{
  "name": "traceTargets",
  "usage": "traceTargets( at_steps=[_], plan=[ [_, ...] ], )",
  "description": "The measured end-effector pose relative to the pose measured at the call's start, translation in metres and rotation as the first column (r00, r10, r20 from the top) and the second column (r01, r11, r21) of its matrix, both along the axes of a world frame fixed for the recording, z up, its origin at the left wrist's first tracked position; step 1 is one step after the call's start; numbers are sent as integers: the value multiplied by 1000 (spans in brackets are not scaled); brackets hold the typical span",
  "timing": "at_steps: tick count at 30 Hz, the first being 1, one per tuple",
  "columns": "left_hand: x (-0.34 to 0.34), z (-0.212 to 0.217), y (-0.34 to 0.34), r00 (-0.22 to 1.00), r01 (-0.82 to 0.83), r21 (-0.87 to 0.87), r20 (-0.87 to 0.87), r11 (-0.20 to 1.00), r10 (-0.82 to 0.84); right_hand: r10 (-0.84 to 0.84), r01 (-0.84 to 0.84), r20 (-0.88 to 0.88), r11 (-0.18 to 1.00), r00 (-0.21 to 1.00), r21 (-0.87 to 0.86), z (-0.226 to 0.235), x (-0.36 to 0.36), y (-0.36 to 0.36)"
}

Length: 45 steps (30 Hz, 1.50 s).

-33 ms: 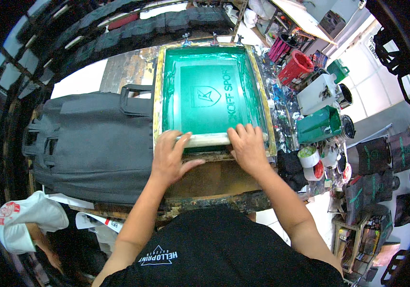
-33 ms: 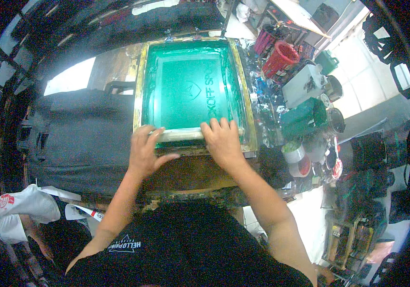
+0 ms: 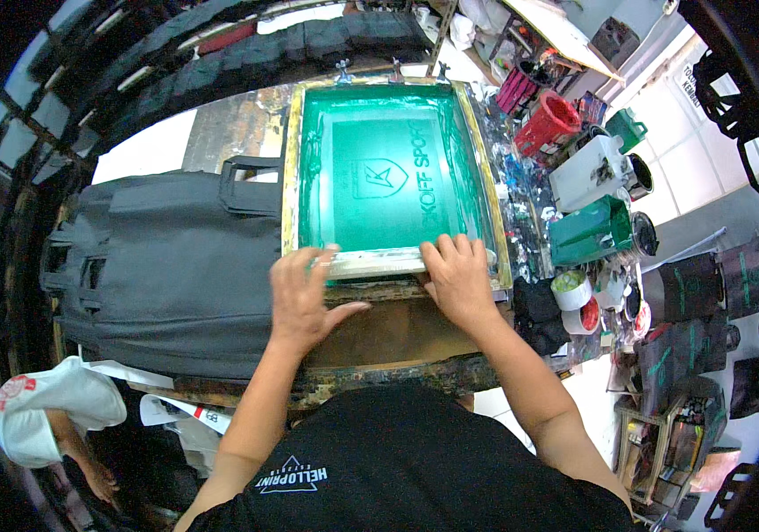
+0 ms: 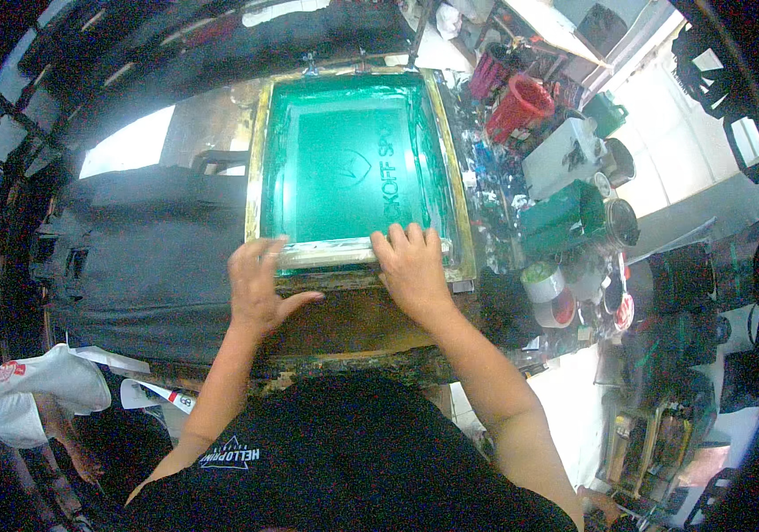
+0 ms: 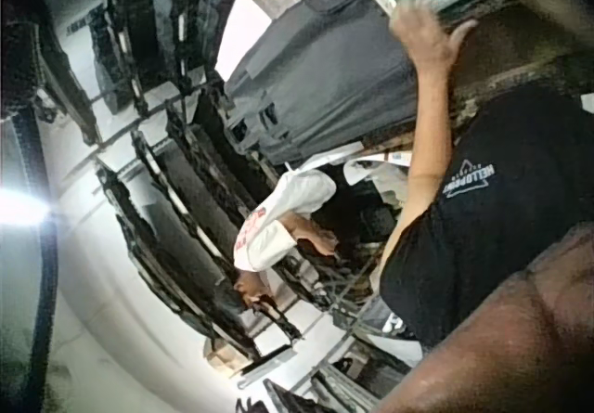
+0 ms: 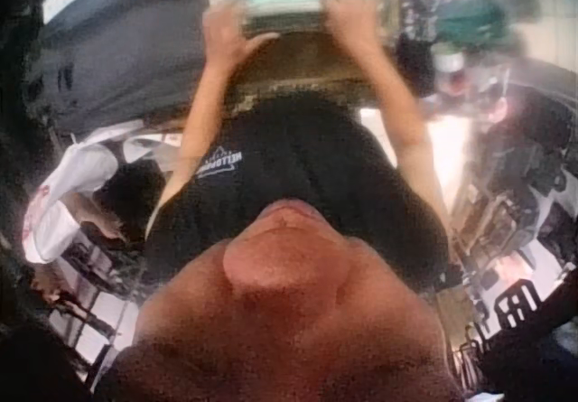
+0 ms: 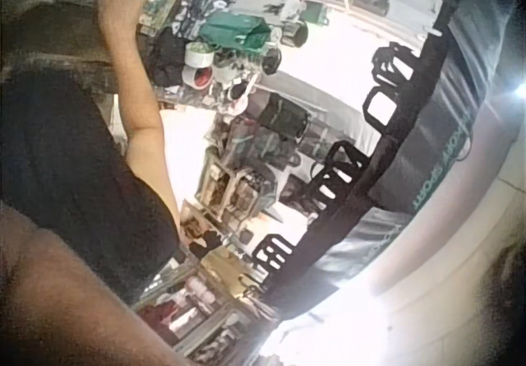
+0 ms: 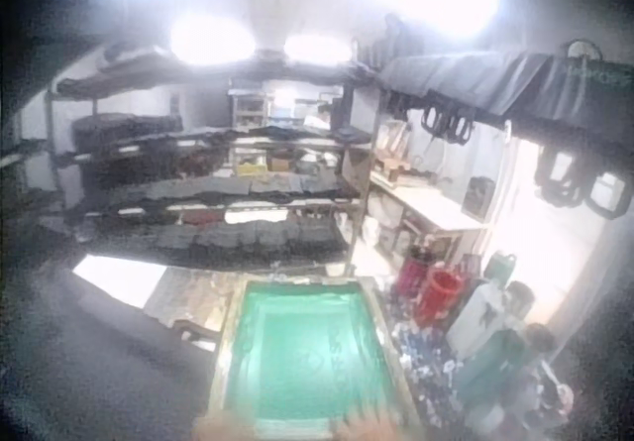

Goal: The person performs screen printing on black fabric bags by placing a bag on the printing bed, lowering a screen, and using a squeegee to apply green ink through the stencil. The person lifts the screen and removes the printed bag before repeating the process with another bag.

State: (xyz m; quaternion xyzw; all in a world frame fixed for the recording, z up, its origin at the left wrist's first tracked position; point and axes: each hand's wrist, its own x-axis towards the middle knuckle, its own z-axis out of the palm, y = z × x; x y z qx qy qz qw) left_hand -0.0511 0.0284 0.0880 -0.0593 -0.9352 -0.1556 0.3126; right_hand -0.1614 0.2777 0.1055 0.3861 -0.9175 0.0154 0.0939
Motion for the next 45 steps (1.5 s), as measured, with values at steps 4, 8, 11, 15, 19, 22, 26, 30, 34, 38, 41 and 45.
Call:
traceTargets(
  at_steps=[4,8,11,15,19,22,26,30,34,38,41,45],
  plan=[
    [31,-16,-26,910,-334,-66,236,940,340,-41,44,29,992,999,-119,-13,14,-1],
    [33,-34,-44,863,-328,-96,373,940,340,-6,17,66,986,998,-168,-5,9,-4],
    [39,-37,-41,873,-351,-14,358,936,333,8,6,90,988,996,-157,10,6,-4],
    [41,-32,-44,922,-343,132,235,930,307,1,14,98,988,995,-155,48,-1,-8],
    [24,5,-43,973,-232,643,147,730,180,-20,1,-90,980,996,-200,93,-11,-13],
    [-11,65,-32,984,-1,826,-99,563,148,-43,-61,-355,959,934,-275,125,-40,-25],
    [-51,96,-37,939,76,747,-277,660,206,-44,-113,-394,923,918,-368,186,-91,-48],
    [-63,70,-37,984,-129,660,-8,740,179,-27,-125,-405,931,914,-344,219,-126,-58],
    [-35,-14,-50,770,-522,25,445,853,458,-22,-40,-207,955,978,-294,245,-131,-66],
    [-30,-54,-52,680,-552,-25,565,834,467,-38,23,-68,978,997,-210,269,-129,-67],
    [-40,-52,-57,704,-550,111,594,828,389,54,-69,-79,976,995,-205,270,-141,-66],
    [-48,-46,-65,778,-523,261,535,811,329,-28,-2,-114,968,993,-252,268,-135,-73]
  ],
)
